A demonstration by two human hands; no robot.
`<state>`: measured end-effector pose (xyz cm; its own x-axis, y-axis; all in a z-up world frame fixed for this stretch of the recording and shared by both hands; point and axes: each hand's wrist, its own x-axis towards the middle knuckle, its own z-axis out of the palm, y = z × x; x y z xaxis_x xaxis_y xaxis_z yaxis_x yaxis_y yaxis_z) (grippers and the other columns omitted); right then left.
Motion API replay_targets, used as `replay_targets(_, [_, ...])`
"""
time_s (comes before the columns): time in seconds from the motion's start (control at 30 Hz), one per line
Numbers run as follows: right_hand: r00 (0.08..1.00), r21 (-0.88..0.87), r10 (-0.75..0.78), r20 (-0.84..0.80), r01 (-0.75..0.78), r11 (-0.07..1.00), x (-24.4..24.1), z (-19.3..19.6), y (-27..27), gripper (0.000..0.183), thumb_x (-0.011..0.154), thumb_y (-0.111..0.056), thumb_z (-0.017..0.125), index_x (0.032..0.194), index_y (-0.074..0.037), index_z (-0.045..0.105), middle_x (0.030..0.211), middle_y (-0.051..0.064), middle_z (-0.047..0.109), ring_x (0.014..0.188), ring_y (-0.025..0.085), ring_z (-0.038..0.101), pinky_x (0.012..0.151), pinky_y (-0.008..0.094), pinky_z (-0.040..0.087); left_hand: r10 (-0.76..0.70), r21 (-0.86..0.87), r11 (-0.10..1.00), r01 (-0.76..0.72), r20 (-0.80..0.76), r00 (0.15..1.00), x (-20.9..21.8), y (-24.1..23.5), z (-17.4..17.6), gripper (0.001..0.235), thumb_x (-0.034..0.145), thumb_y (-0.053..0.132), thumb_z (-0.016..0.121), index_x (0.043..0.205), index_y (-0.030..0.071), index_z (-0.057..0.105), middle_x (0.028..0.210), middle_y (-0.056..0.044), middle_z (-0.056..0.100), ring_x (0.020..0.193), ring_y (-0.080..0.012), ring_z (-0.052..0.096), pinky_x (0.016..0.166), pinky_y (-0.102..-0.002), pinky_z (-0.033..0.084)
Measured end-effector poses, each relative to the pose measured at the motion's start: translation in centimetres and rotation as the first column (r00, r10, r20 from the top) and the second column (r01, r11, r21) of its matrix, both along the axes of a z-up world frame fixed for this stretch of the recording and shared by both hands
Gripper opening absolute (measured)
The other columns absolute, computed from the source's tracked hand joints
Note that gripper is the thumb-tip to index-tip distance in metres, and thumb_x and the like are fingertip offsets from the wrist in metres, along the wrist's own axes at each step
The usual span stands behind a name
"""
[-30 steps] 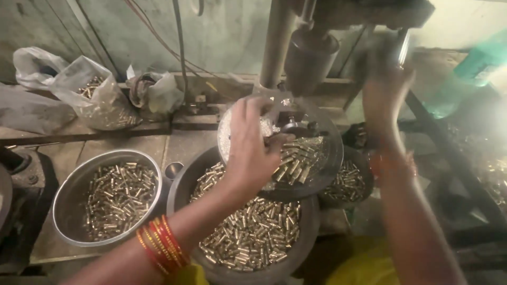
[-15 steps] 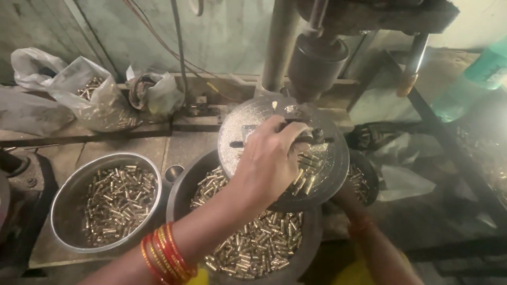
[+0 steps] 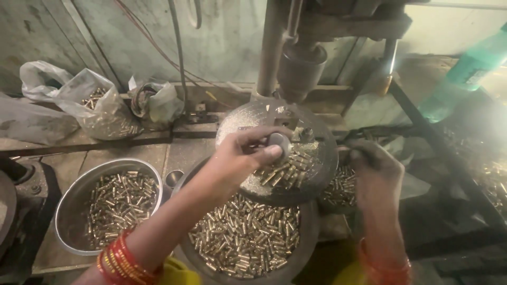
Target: Operating an industrial machine to process small metal parts, placing them into a fixture and sorting them.
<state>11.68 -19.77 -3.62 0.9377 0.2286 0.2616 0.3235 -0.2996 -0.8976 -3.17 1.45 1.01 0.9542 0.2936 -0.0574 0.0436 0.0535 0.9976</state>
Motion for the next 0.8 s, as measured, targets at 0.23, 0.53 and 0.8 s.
replay_targets(0.23, [0.947, 0.532, 0.320, -0.006, -0.268, 0.803, -2.7, -0.2, 2.9, 0.021, 0.089, 0.010, 0.071, 0.104, -0.004, 0.077, 0.101, 0.008, 0.076, 0.091, 0.014, 0.070, 0.080, 0.025, 0.058, -0.171, -0.176, 0.964, 0.198, 0.155, 0.973, -0.9, -1.4, 0.3, 0.040, 0.099, 0.019, 0.060, 0.139, 0.015, 0.063, 0.114, -0.004, 0.073, 0.108, -0.0167, 0.065, 0.098, -0.037, 0.054])
replay_targets(0.53, [0.833, 0.237, 0.156, 0.530, -0.323, 0.916, -5.9, 1.5, 3.6, 0.024, 0.091, 0.015, 0.066, 0.102, -0.005, 0.073, 0.106, 0.009, 0.075, 0.099, 0.015, 0.072, 0.088, 0.026, 0.059, -0.220, -0.625, 0.729, 0.279, 0.172, 0.960, 0.3, -1.6, -1.7, 0.037, 0.103, 0.028, 0.054, 0.130, 0.005, 0.066, 0.088, -0.005, 0.067, 0.072, -0.0112, 0.059, 0.069, -0.023, 0.051])
replay_targets(0.8, [0.924, 0.276, 0.136, 0.356, -0.243, 0.930, -5.6, 1.5, 4.8, 0.035, 0.085, 0.013, 0.066, 0.115, -0.005, 0.070, 0.109, 0.002, 0.069, 0.095, 0.008, 0.067, 0.081, 0.019, 0.056, 0.197, 0.101, 0.972, -0.213, 0.155, 0.968, 0.2, -0.9, 0.1, 0.022, 0.089, 0.007, 0.068, 0.111, 0.007, 0.073, 0.099, -0.008, 0.079, 0.087, -0.0151, 0.076, 0.078, -0.027, 0.062])
